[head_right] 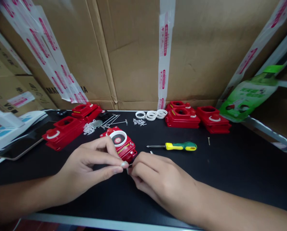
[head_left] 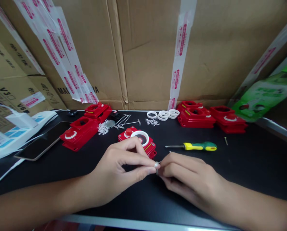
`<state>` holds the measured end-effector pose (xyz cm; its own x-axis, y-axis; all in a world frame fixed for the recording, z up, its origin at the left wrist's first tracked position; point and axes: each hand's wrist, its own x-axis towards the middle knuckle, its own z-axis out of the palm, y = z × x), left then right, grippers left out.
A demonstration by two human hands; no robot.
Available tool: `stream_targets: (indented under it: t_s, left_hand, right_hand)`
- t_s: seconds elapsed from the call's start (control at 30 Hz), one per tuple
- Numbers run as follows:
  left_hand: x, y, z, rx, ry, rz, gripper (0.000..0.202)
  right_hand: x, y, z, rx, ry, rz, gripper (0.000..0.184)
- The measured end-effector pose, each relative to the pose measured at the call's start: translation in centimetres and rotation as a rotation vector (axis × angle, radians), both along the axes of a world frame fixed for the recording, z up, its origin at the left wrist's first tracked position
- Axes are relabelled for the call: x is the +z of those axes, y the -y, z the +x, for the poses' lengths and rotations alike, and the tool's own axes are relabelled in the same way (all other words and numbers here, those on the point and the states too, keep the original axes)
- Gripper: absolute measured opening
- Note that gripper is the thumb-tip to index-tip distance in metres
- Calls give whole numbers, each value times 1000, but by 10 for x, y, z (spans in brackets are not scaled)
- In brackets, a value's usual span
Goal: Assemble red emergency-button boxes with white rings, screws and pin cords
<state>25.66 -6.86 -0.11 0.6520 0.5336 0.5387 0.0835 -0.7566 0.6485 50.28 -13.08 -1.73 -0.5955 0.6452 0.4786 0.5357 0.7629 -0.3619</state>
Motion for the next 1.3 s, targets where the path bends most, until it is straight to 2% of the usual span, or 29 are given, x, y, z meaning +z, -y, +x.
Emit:
stream_targets:
  t_s: [0.17,0.33,0.47,0.57,0.67,0.73,0.83,0.93,1.1,1.3]
  left_hand:
    - [-6,1,1,-67,-3,133,17]
    - [-13,-9,2,-53,-47,272,15]
    - [-17,-16,3,-34,-102,338,15]
    - [-16,-17,3,-26,-95,280,15]
    - [-13,-18,2,-30,-92,161,14]
    - [-11,-18,1,-34,-113,132,14]
    - [-8,-18,-1,-73,-160,144,14]
    - [-8,-18,-3,-142,-244,112,17]
    - [-9,-18,-2,-260,-258,10,18]
    - [-16,-14,3,-150,-61,-28,18]
  right_hand:
    - [6,7,-2,12,95,109,26]
    - [7,11,-1,10,108,143,34]
    - [5,11,-1,21,96,136,32]
    - [2,8,-2,35,89,56,23]
    - [-2,1,-1,-70,50,-23,15]
    - [-5,-7,4,-162,6,-7,19]
    - [-5,-20,14,-224,-37,119,26]
    - [-4,-29,21,-224,-3,168,21]
    - [-7,-28,17,-210,49,65,18]
    - [-13,-14,4,-170,133,17,18]
